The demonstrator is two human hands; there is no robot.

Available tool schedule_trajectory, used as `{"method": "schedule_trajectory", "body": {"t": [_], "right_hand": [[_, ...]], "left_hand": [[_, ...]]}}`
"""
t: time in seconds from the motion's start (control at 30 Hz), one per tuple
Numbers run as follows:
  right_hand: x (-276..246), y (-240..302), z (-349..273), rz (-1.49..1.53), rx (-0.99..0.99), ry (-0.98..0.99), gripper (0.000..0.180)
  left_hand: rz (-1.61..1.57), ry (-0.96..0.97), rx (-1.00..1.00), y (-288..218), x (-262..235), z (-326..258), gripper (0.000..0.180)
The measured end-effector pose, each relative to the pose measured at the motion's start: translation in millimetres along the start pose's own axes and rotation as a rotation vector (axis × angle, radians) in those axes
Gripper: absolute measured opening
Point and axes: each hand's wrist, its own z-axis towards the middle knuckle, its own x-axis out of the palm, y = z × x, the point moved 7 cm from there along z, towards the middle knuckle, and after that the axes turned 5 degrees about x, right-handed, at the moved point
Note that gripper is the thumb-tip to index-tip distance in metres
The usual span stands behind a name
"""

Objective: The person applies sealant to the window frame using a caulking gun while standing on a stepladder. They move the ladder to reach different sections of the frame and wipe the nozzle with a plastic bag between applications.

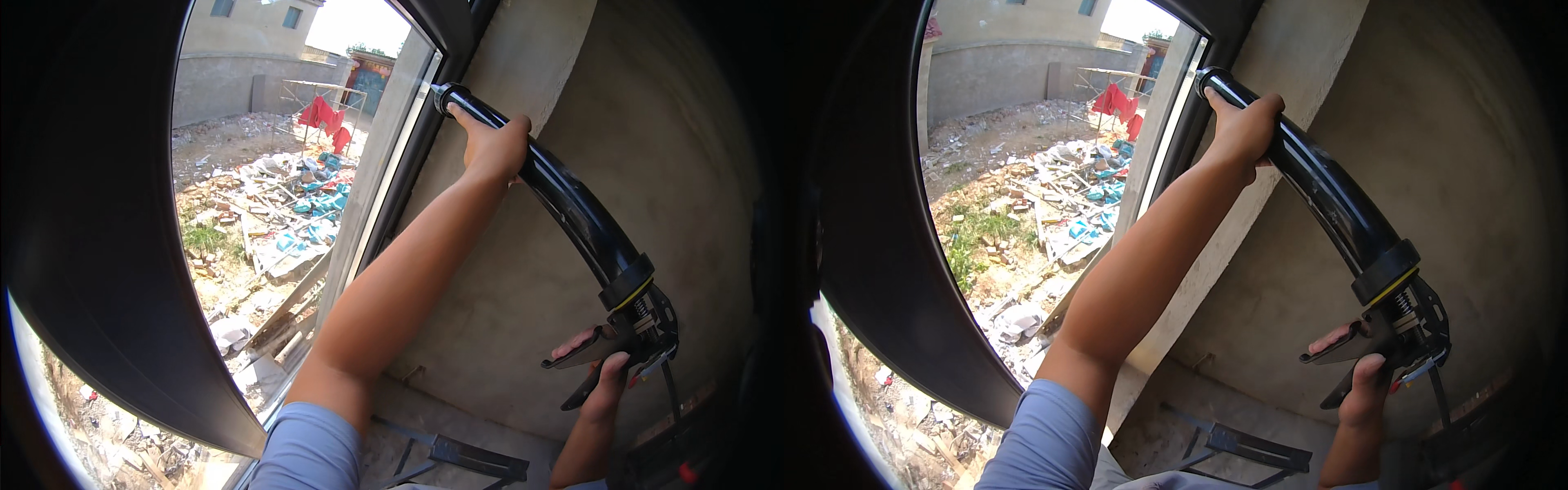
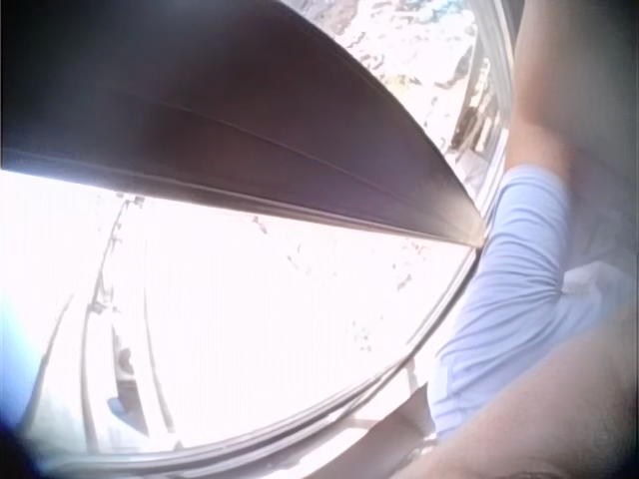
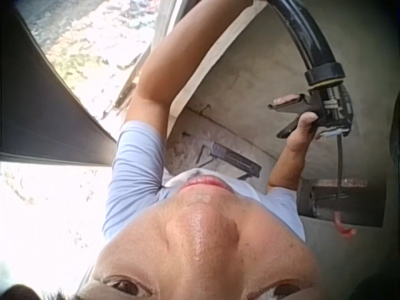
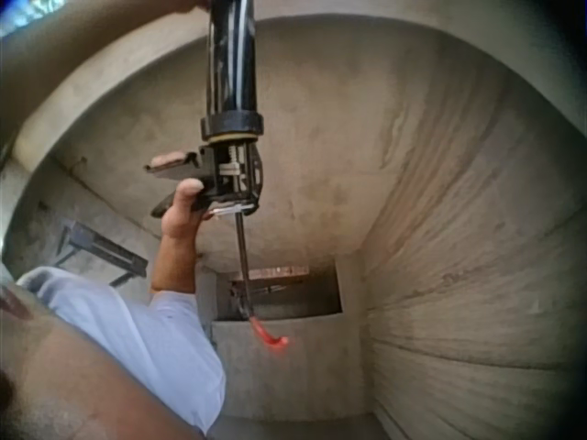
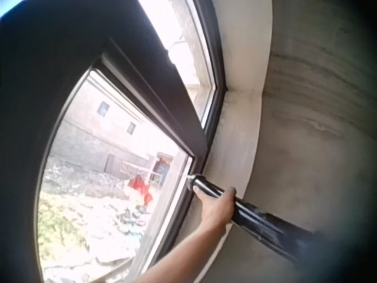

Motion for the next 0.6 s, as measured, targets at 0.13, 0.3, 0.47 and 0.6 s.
{"method": "schedule_trajectory", "body": {"t": [0.13,0.3,0.47,0.6], "right_hand": [[1,-7,-6,-0.084,0.047,0.059,0.08],[3,2,9,-0.146,0.079,0.058,0.078],[3,7,16,-0.205,0.101,0.1,0.075],[5,-1,10,-0.197,0.102,0.141,0.068]], "left_hand": [[0.019,-0.024,-0.025,19,-9,-4,0.119],[0.059,-0.067,-0.052,13,-17,15,0.119],[0.046,-0.078,-0.049,20,-18,17,0.121],[-0.04,-0.101,-0.046,35,-26,11,0.122]]}}
